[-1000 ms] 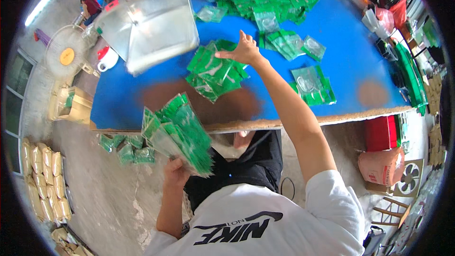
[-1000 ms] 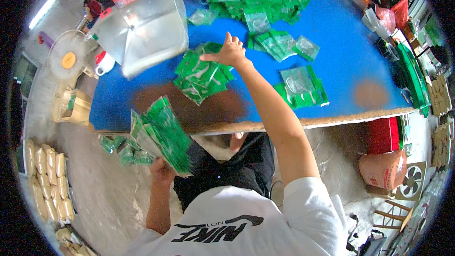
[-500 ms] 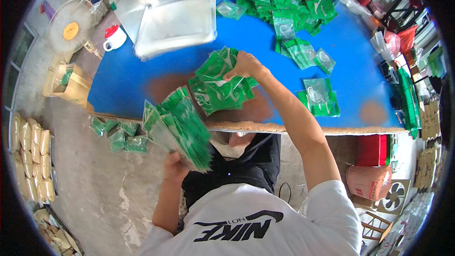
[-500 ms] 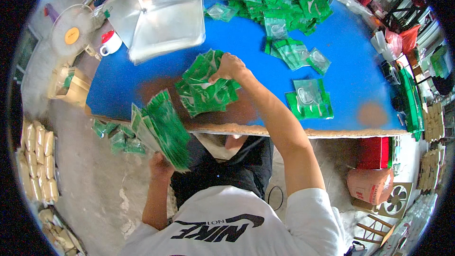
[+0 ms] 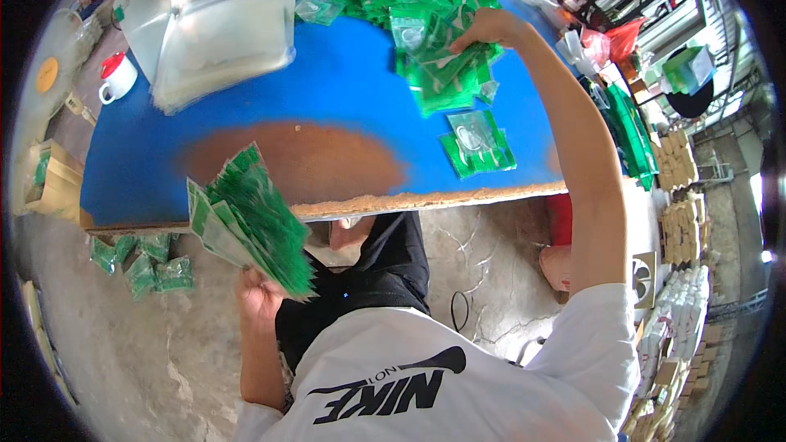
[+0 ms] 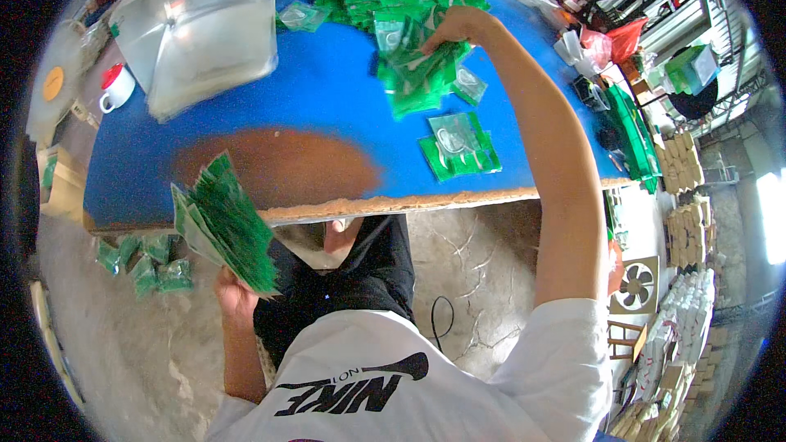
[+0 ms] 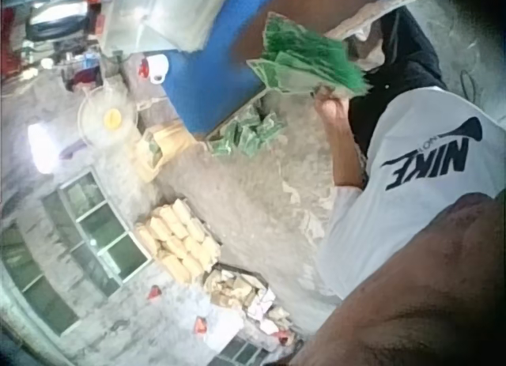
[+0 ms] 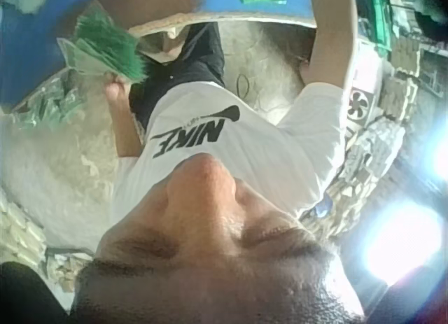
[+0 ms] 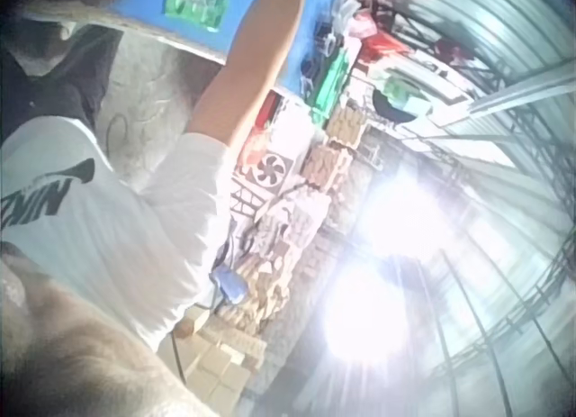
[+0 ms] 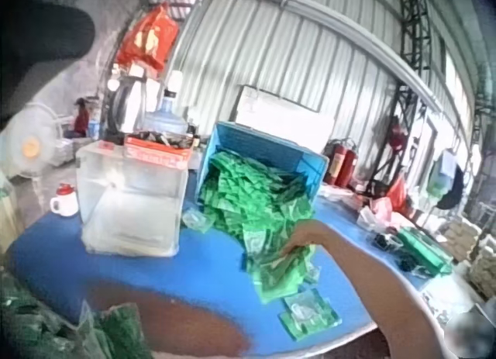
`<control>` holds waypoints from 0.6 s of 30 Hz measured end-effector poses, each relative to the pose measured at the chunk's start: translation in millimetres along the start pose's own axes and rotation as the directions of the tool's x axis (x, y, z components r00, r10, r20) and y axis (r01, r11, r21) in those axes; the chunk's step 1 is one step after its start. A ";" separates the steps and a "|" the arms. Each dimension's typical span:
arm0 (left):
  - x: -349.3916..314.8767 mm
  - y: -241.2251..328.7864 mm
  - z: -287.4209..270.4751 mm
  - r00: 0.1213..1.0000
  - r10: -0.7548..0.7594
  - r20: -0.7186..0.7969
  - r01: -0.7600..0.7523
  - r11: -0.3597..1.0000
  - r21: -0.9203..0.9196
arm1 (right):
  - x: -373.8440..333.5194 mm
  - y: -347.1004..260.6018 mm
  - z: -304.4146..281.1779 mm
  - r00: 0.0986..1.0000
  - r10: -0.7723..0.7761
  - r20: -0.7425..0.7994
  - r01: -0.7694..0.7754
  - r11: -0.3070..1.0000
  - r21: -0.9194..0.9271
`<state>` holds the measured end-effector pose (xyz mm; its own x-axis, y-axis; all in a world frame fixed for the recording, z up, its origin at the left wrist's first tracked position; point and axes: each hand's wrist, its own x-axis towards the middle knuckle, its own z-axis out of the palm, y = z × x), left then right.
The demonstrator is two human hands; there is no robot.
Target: Sorting, stacking, and placing small green plastic packets into a larger clear plastic bag for packaging.
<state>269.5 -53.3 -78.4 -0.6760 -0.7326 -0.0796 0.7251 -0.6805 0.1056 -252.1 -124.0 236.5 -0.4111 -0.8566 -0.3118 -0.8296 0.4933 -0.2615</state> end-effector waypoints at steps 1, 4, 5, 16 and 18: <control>3.3 -1.2 -1.0 0.996 -0.050 0.070 0.052 0.998 -0.037 | 4.5 1.7 -12.3 0.991 0.121 -0.054 -0.132 0.938 -0.322; 4.5 -10.9 11.1 0.995 -0.068 0.077 0.071 0.997 -0.041 | 63.8 25.3 30.2 0.919 0.371 0.130 -0.261 0.823 -0.504; 2.1 -15.0 17.4 1.000 -0.023 0.006 0.023 1.000 -0.012 | 72.8 27.8 54.6 0.935 0.339 0.107 -0.273 0.878 -0.394; 2.2 -14.1 59.9 0.978 0.094 -0.185 -0.013 0.918 0.396 | 45.8 35.3 224.8 0.736 -0.306 -0.604 0.201 0.950 -0.237; 7.5 -16.5 66.2 0.965 0.086 -0.247 0.032 0.899 0.437 | 39.9 33.1 239.2 0.777 -0.262 -0.572 0.134 0.957 -0.257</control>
<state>243.8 -46.6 -15.1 -0.5577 -0.7689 -0.3127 0.5727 -0.6291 0.5256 -205.6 -105.7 -3.0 -0.3182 -0.8814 0.3491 -0.9461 0.3189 -0.0573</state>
